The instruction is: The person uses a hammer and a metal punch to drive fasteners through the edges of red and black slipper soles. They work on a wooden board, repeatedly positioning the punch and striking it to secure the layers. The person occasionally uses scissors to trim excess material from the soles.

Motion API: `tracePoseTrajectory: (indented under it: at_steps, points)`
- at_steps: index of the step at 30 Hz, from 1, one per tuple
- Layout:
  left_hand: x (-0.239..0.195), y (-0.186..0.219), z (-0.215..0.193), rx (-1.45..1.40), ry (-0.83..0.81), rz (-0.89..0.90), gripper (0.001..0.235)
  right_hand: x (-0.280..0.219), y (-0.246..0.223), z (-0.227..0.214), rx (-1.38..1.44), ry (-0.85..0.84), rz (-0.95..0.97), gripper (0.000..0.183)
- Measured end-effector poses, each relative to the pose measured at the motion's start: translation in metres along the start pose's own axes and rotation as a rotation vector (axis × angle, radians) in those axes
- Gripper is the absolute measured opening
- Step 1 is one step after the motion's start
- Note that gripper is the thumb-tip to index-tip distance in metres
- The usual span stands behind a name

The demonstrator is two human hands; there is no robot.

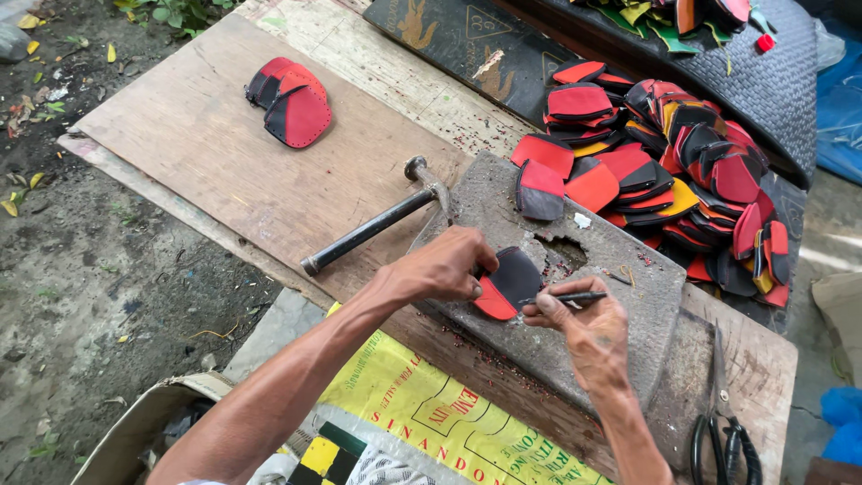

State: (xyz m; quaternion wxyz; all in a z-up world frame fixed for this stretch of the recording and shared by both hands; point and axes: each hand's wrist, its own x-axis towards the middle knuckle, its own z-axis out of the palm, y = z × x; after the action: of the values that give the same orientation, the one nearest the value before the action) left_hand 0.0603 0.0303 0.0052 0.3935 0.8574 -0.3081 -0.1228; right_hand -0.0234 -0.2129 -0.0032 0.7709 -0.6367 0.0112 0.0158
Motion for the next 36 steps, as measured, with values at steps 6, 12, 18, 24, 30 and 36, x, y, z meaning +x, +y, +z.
tracePoseTrajectory:
  at_steps: [6, 12, 18, 24, 30, 36]
  points:
    - [-0.009, -0.003, 0.005, -0.1, 0.056, 0.035, 0.039, 0.001, 0.003, 0.024, -0.068, -0.074, 0.029, 0.018]
    - [-0.009, 0.0, 0.002, 0.047, 0.106, 0.081, 0.033, 0.003, 0.018, 0.041, -0.391, -0.127, -0.156, 0.018]
    - [-0.017, -0.018, -0.002, 0.462, 0.429, -0.043, 0.013, 0.004, 0.002, 0.052, -0.693, -0.136, -0.213, 0.016]
    - [-0.032, -0.059, -0.014, 0.632, 0.571, -0.32, 0.031, 0.002, -0.002, 0.06, -0.759, -0.134, -0.316, 0.015]
    - [-0.052, -0.068, -0.02, 0.363, 0.508, -0.349, 0.022, 0.003, 0.001, 0.061, -0.743, -0.135, -0.309, 0.013]
    - [-0.076, 0.0, -0.048, 0.046, 0.543, -0.41, 0.029, 0.001, 0.002, 0.062, -0.791, -0.142, -0.412, 0.012]
